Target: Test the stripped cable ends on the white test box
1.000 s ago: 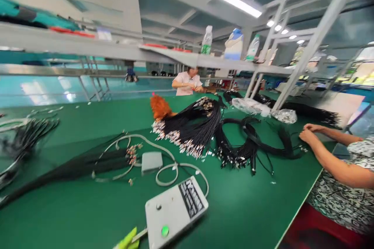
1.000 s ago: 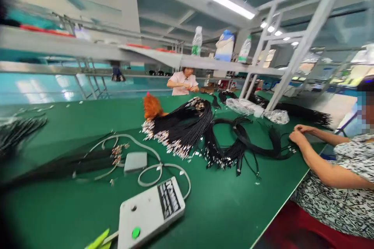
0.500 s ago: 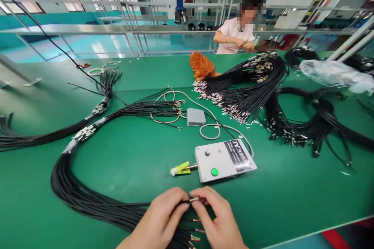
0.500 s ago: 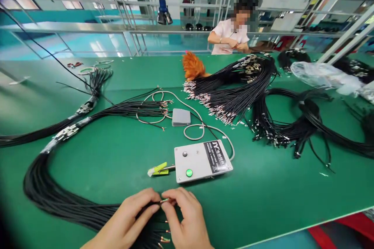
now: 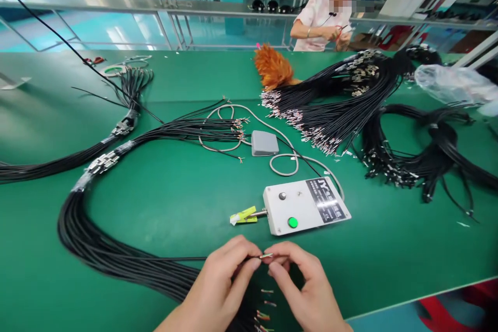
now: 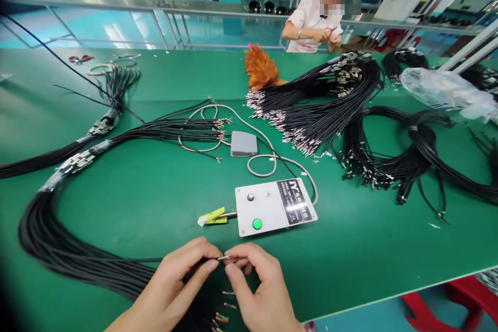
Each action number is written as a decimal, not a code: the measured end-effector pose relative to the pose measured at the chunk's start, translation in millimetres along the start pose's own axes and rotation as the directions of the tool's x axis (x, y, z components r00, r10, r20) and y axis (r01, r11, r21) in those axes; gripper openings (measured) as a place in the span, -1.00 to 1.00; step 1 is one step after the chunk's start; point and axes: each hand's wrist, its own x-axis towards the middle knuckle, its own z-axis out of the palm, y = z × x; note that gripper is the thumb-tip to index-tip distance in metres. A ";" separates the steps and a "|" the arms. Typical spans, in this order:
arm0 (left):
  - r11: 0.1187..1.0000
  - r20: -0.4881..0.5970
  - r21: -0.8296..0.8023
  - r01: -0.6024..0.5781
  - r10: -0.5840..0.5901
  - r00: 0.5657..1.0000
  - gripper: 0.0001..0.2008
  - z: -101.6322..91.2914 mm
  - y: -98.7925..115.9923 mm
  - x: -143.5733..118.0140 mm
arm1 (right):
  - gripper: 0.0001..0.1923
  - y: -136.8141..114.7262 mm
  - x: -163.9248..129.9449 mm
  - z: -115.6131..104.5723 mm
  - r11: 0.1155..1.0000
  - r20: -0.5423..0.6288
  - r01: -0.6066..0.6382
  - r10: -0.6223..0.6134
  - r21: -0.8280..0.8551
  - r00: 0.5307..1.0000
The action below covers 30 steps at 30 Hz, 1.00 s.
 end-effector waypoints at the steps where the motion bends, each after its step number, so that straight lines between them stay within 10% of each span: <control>1: 1.000 -0.028 0.010 -0.007 0.007 1.000 -0.83 0.8 0.0 -0.1 | -0.88 -0.5 0.4 1.2 1.000 0.005 -0.005 0.005 0.020 1.000; 14: 0.912 -0.156 0.395 -0.114 0.189 0.970 -0.85 4.1 4.7 -8.0 | -0.84 -10.8 2.3 3.1 0.918 0.047 -0.178 0.173 0.354 0.984; 21: 0.888 -0.165 0.440 -0.129 0.222 0.961 -0.85 5.2 5.5 -8.0 | -0.83 -12.9 -2.8 4.0 0.982 -0.101 0.189 -0.190 -0.019 0.977; 25: 0.945 -0.192 0.319 -0.067 0.134 0.972 -0.84 5.5 3.9 -8.4 | -0.78 -10.1 -3.8 2.1 0.789 0.002 0.467 -0.508 -0.399 0.861; 30: 0.971 -0.221 0.236 0.027 0.027 0.975 -0.83 5.5 3.1 -9.3 | -0.78 -6.6 -5.2 -1.9 0.871 -0.046 0.346 -0.385 -0.348 0.922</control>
